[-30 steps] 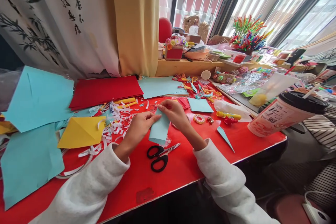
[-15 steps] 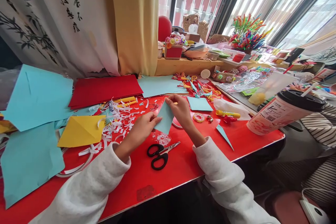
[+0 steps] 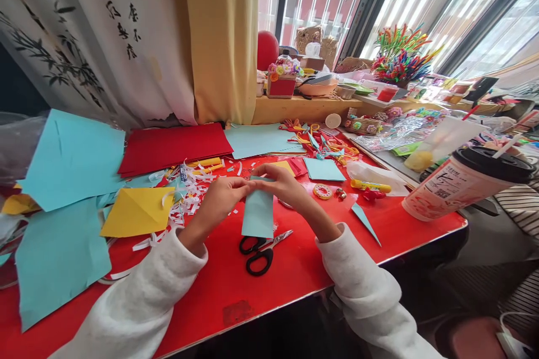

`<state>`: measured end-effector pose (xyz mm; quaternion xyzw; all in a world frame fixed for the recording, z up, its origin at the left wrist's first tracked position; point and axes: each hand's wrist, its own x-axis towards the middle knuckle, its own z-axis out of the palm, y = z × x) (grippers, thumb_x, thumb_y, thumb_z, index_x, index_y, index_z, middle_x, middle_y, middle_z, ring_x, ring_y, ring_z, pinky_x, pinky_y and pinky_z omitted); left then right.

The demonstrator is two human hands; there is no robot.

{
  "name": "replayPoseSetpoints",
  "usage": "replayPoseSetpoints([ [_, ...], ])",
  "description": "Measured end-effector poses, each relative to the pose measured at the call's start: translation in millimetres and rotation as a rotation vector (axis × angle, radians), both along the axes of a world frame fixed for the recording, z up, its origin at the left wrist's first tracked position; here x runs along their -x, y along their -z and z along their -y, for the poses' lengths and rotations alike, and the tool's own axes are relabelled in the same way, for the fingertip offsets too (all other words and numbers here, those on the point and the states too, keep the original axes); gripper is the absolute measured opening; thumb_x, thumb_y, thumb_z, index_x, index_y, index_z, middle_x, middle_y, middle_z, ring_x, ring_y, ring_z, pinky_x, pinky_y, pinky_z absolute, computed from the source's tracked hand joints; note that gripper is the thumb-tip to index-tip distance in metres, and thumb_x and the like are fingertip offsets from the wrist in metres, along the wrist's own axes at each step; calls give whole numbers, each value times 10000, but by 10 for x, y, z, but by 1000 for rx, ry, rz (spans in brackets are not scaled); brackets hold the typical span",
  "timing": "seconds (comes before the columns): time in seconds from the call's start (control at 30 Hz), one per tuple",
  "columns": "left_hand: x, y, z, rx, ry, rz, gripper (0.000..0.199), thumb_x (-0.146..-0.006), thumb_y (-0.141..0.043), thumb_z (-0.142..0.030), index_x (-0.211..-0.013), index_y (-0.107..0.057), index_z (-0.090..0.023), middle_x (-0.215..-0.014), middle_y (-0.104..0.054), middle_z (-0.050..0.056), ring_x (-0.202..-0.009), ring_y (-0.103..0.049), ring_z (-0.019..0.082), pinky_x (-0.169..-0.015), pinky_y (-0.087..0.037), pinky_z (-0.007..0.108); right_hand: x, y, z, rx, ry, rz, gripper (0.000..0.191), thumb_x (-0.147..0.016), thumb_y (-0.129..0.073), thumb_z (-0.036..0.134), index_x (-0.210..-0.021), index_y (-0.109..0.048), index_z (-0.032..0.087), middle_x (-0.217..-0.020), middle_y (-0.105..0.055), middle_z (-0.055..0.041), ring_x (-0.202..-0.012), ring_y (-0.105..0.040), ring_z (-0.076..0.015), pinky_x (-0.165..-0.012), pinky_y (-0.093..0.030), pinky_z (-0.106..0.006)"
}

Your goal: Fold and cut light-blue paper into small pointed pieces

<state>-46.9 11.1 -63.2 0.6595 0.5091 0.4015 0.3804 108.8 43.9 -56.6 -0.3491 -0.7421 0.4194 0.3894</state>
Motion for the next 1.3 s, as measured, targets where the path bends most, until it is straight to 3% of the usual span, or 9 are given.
replayPoseSetpoints([
  [0.27, -65, -34, 53, -26, 38, -95, 299, -729, -503, -436, -663, -631, -174, -595, -567, 0, -529, -466, 121, -465, -304, 227, -118, 53, -92, -131, 180, -31, 238, -731, -580, 377, -630, -558, 163, -625, -558, 1, -597, -485, -104, -551, -375, -231],
  [0.43, -22, 15, 138, 20, 122, -270, 303, -724, -513, -437, -599, -618, -182, -515, -536, -16, -465, -436, 103, -440, -261, 223, -654, -7, -309, -187, 705, -287, 239, -728, -569, 395, -661, -523, 170, -639, -542, 0, -578, -499, -102, -543, -409, -246],
  [0.5, 0, 17, 148, 19, 70, -244, 317, -729, -504, -454, -616, -624, -183, -524, -543, -18, -471, -447, 105, -446, -272, 225, -682, -29, -290, -100, 631, -311, 250, -736, -553, 418, -695, -538, 172, -676, -555, -13, -596, -517, -108, -537, -422, -247],
  [0.57, 14, 1, 146, 14, 26, -201, 329, -729, -505, -470, -634, -629, -180, -539, -554, -14, -483, -461, 109, -450, -286, 226, -531, -35, -199, -29, 327, -207, 246, -729, -564, 417, -774, -579, 175, -744, -591, -31, -672, -545, -122, -584, -435, -253],
  [0.63, 18, -19, 143, 22, 15, -163, 333, -731, -507, -474, -653, -630, -175, -550, -559, -10, -490, -469, 111, -446, -289, 224, -292, -23, -76, -58, 72, -51, 234, -705, -600, 397, -792, -596, 180, -787, -606, -27, -712, -540, -124, -616, -419, -249],
  [0.7, 13, -27, 144, 44, 13, -136, 336, -736, -505, -478, -672, -629, -173, -555, -558, -9, -492, -471, 111, -439, -287, 219, -92, 4, 22, -119, -9, 71, 224, -745, -556, 391, -710, -594, 173, -713, -592, -10, -664, -504, -109, -595, -384, -241],
  [1.03, -50, -89, 177, 79, 89, -23, 296, -751, -513, -412, -616, -575, -156, -503, -519, -34, -504, -475, 93, -514, -344, 207, -206, 45, -88, -186, 278, 87, 309, -761, -524, 439, -629, -499, 161, -591, -490, 19, -562, -407, -86, -513, -311, -211],
  [1.17, -30, -130, 208, 118, 110, 27, 260, -746, -521, -377, -622, -596, -162, -498, -543, -30, -517, -499, 90, -551, -370, 204, -247, 21, -114, -179, 303, 55, 311, -752, -530, 445, -632, -529, 158, -581, -493, 16, -548, -400, -85, -496, -298, -209],
  [1.3, -3, -129, 237, 280, 279, -18, 243, -715, -564, -378, -688, -660, -157, -501, -587, 0, -536, -531, 109, -580, -401, 223, -443, -30, -178, -195, 519, -92, 295, -737, -550, 431, -673, -602, 148, -579, -506, 9, -539, -399, -89, -503, -306, -219],
])
